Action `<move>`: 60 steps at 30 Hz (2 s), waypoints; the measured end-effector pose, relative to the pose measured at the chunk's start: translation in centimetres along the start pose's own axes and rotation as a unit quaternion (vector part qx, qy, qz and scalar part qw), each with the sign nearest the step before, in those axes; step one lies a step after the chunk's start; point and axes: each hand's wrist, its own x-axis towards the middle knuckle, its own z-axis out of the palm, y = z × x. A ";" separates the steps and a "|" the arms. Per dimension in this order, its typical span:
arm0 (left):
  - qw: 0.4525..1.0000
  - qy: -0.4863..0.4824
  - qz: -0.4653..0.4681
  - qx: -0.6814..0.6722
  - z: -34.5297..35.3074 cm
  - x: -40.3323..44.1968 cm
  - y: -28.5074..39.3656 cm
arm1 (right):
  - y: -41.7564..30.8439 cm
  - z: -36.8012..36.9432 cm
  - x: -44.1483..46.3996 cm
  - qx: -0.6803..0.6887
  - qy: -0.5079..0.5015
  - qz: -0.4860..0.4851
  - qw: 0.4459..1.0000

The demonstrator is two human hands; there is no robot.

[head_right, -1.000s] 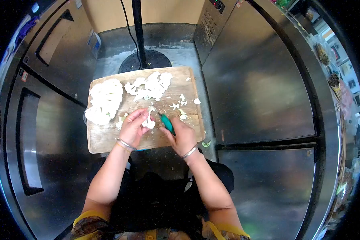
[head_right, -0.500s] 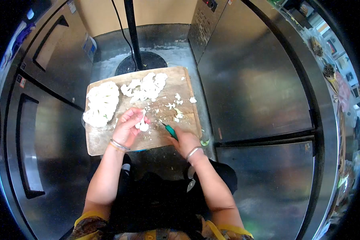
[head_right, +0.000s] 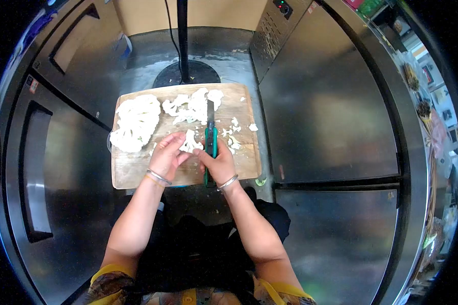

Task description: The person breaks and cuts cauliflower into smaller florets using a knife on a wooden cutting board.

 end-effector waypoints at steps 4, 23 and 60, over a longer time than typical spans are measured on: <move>0.999 -0.029 0.012 0.024 -1.0 -0.4 1.4 | -0.2 0.9 0.6 0.061 -0.024 0.042 0.997; 0.944 0.011 0.175 0.279 -7.1 -1.0 4.9 | -1.4 5.6 11.2 -0.277 0.146 -0.043 0.949; 0.878 0.100 0.171 0.435 -8.0 -0.3 -1.5 | 0.6 1.3 -2.9 -0.449 -0.109 -0.073 0.884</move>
